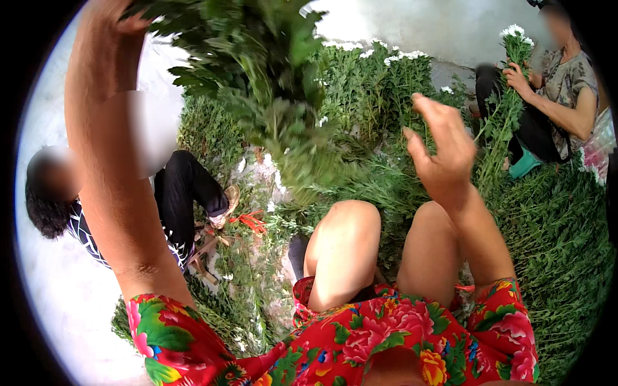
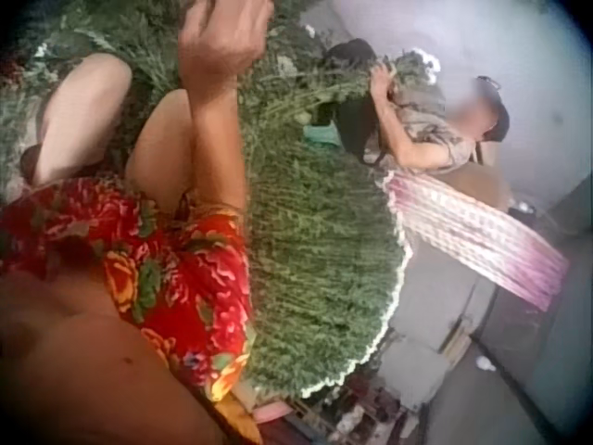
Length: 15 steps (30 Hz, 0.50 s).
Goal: The person picks individual flowers from a large pile, assembles them into a bunch, and secures the bunch with a red tie.
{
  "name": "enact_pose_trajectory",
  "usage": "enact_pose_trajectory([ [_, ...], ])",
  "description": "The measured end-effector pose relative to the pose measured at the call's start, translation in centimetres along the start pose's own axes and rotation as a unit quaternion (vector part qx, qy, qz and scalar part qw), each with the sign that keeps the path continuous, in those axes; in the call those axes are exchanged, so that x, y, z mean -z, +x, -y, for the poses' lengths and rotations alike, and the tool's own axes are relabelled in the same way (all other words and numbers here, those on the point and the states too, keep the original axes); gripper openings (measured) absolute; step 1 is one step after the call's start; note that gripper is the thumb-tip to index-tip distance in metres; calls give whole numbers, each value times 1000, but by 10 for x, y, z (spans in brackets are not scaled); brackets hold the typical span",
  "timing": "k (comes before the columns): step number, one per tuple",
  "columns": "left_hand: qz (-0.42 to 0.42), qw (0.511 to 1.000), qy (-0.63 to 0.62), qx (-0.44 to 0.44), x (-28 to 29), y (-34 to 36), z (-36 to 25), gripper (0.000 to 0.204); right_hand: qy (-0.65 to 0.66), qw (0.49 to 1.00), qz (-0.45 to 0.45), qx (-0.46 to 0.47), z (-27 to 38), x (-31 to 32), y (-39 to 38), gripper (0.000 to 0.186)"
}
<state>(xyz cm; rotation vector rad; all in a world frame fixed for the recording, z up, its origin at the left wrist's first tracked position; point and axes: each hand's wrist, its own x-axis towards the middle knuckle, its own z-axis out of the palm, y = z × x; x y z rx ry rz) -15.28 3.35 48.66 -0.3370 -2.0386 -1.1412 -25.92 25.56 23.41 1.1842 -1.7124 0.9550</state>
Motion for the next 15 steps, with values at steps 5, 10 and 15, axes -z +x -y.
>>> enact_pose_trajectory([
  [5,294,914,-122,250,-40,31,31,34,-123,982,-10,142,22,72,57,62],
  [10,531,809,-117,224,-124,0,77,30,-278,917,42,283,-1,84,68,53],
  [15,676,730,-70,-68,-190,-52,121,29,-230,929,187,222,-8,94,28,45],
])
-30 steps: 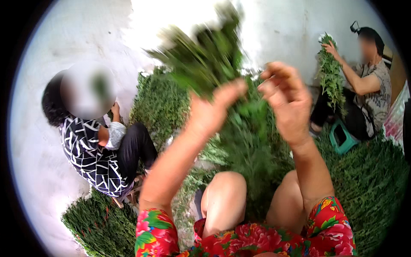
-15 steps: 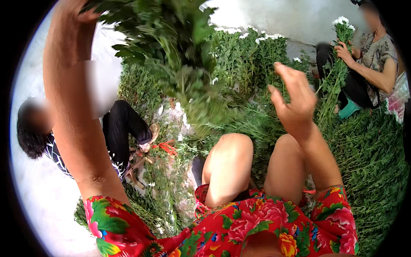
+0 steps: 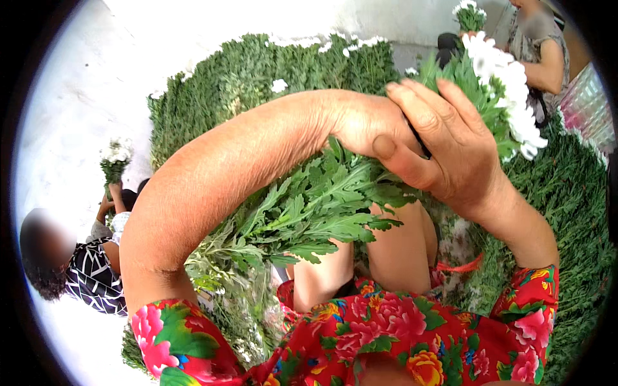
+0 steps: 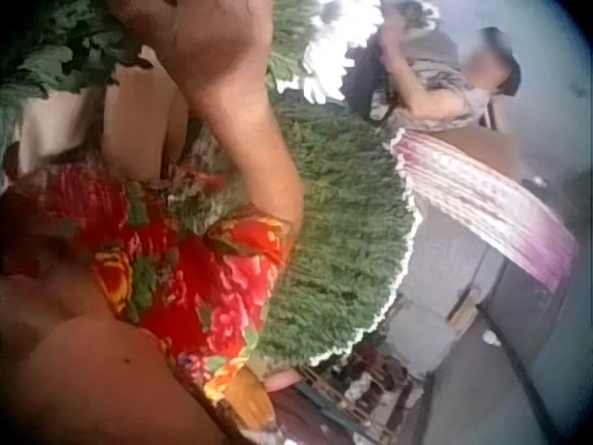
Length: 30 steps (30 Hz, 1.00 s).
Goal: The person picks individual flowers from a large pile, assembles them into a bunch, and secures the bunch with a red tie.
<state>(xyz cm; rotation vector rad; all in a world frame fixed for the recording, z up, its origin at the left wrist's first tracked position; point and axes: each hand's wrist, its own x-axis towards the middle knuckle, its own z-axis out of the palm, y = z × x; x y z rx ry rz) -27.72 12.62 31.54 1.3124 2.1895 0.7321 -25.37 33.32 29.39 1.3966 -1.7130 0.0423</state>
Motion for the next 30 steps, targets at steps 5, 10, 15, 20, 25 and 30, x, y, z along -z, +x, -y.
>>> enact_pose_trajectory([
  [5,-75,983,-146,78,-55,13,0,47,111,973,187,-74,22,8,-45,51],
  [10,-157,898,-266,313,-103,-47,3,132,189,925,309,-120,43,-3,-137,50],
  [15,-197,934,88,285,-205,-41,-39,145,188,925,290,-158,59,1,-142,48],
  [20,-273,872,175,367,-250,-26,-20,76,161,943,248,-155,64,0,-159,40],
  [25,-247,865,186,395,-252,-6,-30,52,142,961,215,-104,48,1,-181,45],
  [30,-261,876,212,345,-266,-6,-20,56,30,972,106,-209,18,72,-229,43],
])
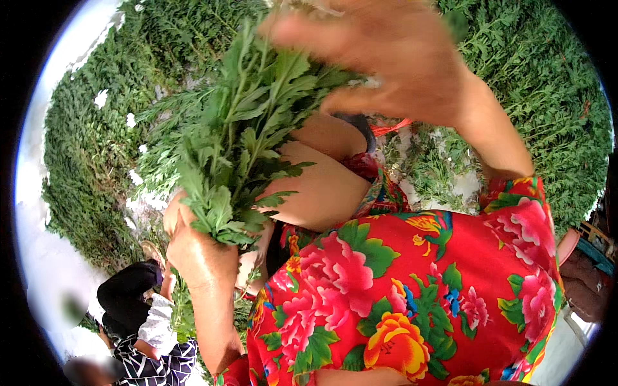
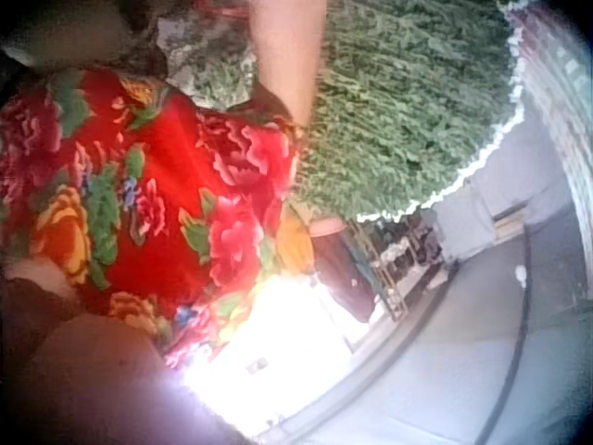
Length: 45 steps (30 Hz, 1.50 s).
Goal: The person picks individual flowers from a large pile, assembles them into a bunch, and secures the bunch with a red tie.
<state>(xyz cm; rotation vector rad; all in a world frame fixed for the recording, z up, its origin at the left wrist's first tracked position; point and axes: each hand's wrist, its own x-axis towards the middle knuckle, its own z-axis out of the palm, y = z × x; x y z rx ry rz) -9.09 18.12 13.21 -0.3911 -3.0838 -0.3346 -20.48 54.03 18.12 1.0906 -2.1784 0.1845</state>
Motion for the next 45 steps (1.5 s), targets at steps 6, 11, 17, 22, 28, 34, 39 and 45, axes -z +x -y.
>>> enact_pose_trajectory([
  [6,16,1000,-2,4,10,-7,-4,50,13,849,92,-521,-42,-18,-168,21],
  [11,32,996,-70,40,11,-3,-10,41,-76,595,424,-679,-35,-59,-341,37],
  [17,73,991,-75,81,12,-8,-7,42,192,393,58,-897,-19,-102,-428,14],
  [22,77,991,-50,99,11,-8,-4,45,267,341,-50,-900,-32,-80,-418,13],
  [28,31,998,-40,39,12,-7,-2,32,301,373,-31,-877,-29,-54,-404,7],
  [34,72,991,-82,73,19,-6,-1,45,238,523,-82,-814,-11,-61,-376,17],
  [39,105,970,-186,112,28,-4,8,41,211,509,-155,-820,-3,-78,-363,12],
  [45,107,934,-277,197,40,-58,35,56,166,591,-287,-736,-16,-27,-426,16],
])
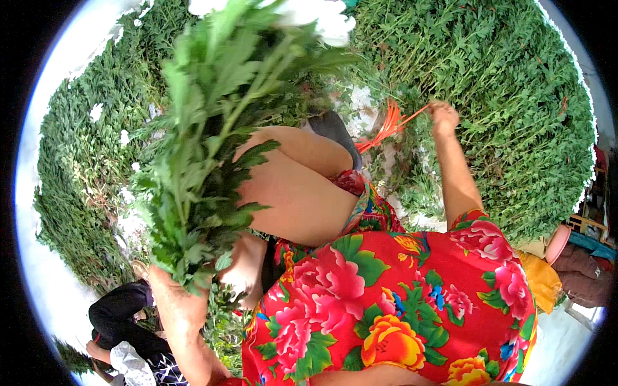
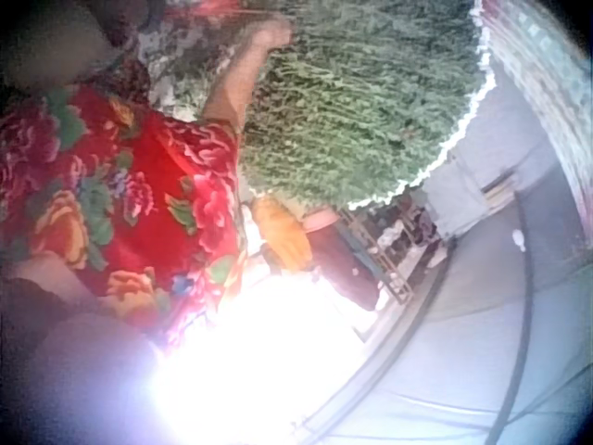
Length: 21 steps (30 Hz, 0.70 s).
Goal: The person picks individual flowers from a large pile, assembles them into a bunch, and secures the bunch with a red tie.
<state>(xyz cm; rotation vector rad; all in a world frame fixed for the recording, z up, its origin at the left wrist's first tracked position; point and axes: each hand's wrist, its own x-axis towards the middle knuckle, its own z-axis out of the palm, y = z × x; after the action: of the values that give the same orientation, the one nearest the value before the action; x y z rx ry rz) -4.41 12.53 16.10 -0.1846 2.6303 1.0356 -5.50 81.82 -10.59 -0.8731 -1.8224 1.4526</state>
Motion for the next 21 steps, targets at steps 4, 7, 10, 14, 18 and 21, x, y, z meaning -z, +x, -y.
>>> enact_pose_trajectory([
  [4,-29,997,-71,29,9,-5,-1,55,-133,988,-68,30,132,-12,52,3],
  [7,23,978,-205,31,11,5,-9,44,37,993,-8,116,238,-48,37,10],
  [10,97,978,-185,16,11,19,-33,39,73,974,186,104,261,-134,-52,13],
  [14,190,959,-158,-138,6,35,-38,42,164,795,573,109,273,-199,-222,20],
  [18,275,942,-156,-117,13,44,-52,45,65,717,686,107,294,-192,-281,20],
  [21,264,940,-169,-135,-2,47,-28,49,-10,708,706,-4,306,-168,-254,15],
])
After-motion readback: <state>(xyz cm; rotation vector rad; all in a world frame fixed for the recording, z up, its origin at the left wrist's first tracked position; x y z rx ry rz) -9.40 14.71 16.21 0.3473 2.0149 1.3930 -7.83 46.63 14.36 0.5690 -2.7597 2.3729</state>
